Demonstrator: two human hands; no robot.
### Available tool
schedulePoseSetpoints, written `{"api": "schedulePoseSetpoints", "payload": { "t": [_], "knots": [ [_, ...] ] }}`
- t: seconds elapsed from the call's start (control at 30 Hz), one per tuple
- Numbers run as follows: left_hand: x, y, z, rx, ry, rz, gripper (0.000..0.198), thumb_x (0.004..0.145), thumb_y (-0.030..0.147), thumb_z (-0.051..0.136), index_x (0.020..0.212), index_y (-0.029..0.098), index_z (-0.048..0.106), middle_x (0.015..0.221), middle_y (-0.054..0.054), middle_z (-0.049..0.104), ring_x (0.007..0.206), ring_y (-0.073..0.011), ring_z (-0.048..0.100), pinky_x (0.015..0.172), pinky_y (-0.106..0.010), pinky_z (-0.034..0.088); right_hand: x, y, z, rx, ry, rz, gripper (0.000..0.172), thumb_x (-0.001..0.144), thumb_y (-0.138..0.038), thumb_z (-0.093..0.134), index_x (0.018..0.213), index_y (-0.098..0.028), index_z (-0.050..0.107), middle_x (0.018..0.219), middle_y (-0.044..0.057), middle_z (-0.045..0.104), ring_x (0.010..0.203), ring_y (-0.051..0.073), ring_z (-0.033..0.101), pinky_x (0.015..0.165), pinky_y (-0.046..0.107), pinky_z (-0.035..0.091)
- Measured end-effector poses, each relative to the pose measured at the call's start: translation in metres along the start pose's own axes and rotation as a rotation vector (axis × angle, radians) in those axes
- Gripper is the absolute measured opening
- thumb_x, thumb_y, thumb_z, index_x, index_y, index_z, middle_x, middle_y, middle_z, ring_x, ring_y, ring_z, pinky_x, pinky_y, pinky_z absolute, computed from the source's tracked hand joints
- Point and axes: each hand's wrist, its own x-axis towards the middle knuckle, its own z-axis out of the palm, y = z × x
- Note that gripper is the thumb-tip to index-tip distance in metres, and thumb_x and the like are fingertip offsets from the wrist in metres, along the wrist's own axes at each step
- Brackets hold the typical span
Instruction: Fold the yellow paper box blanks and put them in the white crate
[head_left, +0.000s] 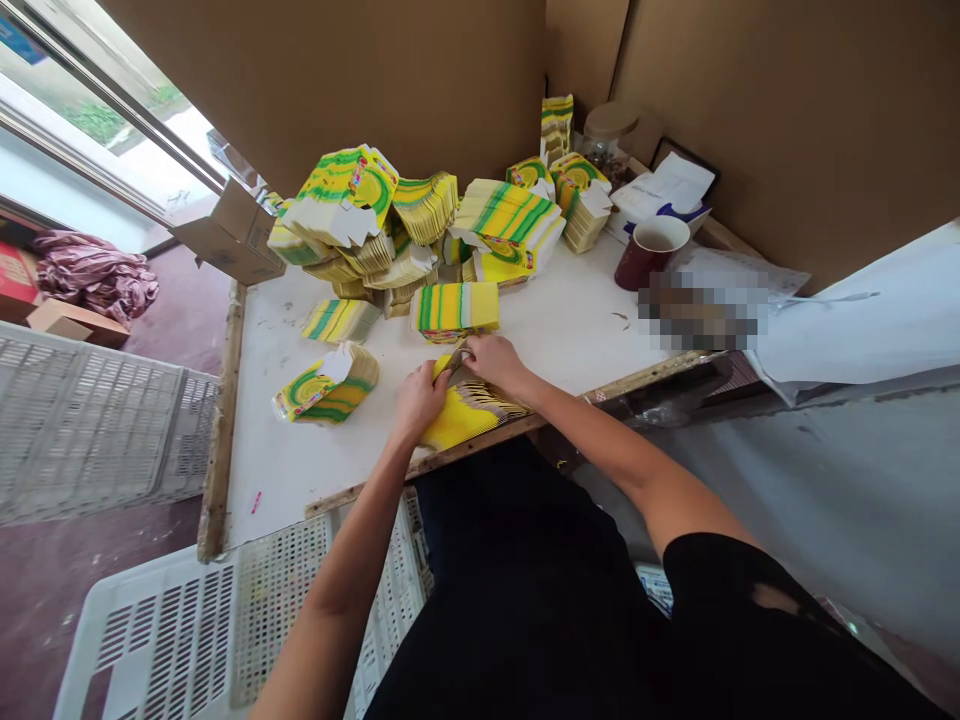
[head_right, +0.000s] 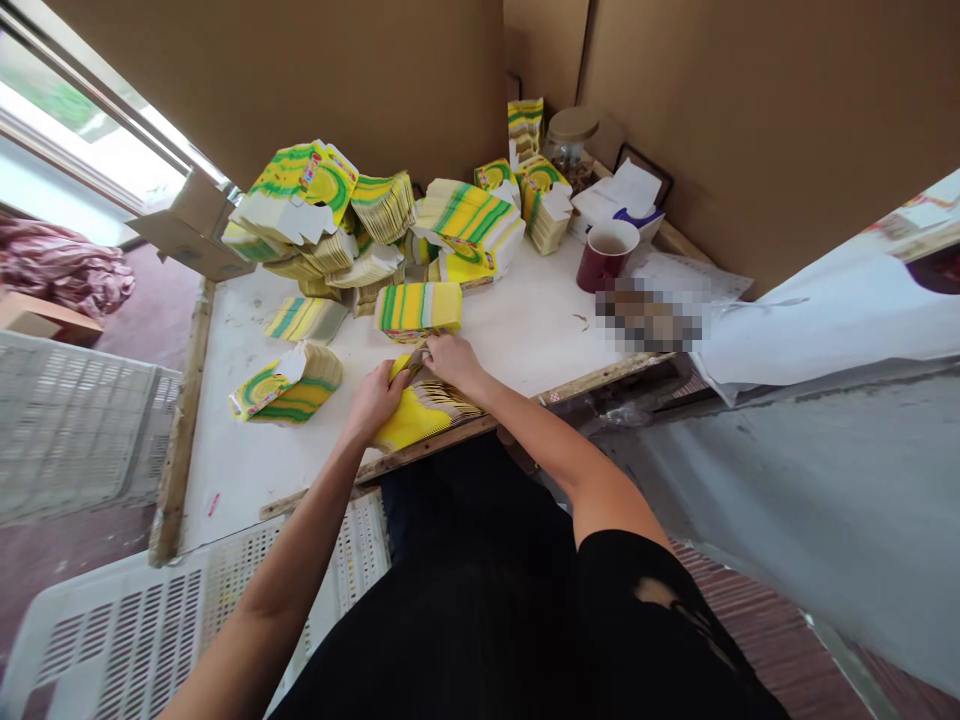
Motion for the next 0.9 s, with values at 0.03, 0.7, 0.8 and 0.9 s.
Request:
{"api": "schedulePoseSetpoints", "payload": {
  "t": [0.03,0.7,0.8,0.9],
  "knots": [
    [0.000,0.000,0.000,-0.003,-0.004,-0.003,0.028,0.096,0.031,0.037,0.113,0.018,0.054,0.114,-0.012,0.067,0.108,-0.0249,0.061,0.080,-0.030,0.043,0.002,-0.002,0.001,0.026,-0.010,0.026,0.028,0.089,-0.022,0.047,0.107,-0.008,0.065,0.103,0.019,0.070,0.096,0.027,0.064,0.076,0.031,0.045],
    [0.001,-0.001,0.000,-0.173,-0.003,-0.106,0.036,0.098,0.034,0.025,0.110,0.021,0.057,0.115,-0.010,0.068,0.109,-0.0231,0.061,0.083,-0.030,0.045,0.011,0.004,-0.007,0.230,-0.045,-0.039,0.029,0.077,-0.008,0.051,0.089,-0.015,0.076,0.091,0.009,0.075,0.086,0.021,0.065,0.070,0.026,0.042],
    [0.003,-0.002,-0.002,-0.169,-0.026,-0.101,0.037,0.097,0.036,0.027,0.110,0.021,0.058,0.115,-0.010,0.068,0.107,-0.0243,0.062,0.082,-0.031,0.045,0.009,0.019,-0.008,0.269,-0.146,-0.176,0.031,0.075,-0.007,0.052,0.092,-0.016,0.076,0.093,0.006,0.075,0.085,0.020,0.064,0.070,0.024,0.042],
    [0.006,-0.004,-0.004,-0.160,-0.046,-0.073,0.038,0.097,0.037,0.027,0.108,0.020,0.059,0.113,-0.010,0.069,0.106,-0.0247,0.063,0.081,-0.031,0.045,0.002,0.032,-0.006,0.362,-0.305,-0.335,0.029,0.073,-0.007,0.053,0.090,-0.015,0.076,0.088,0.003,0.075,0.077,0.016,0.061,0.067,0.022,0.041]
  ]
}}
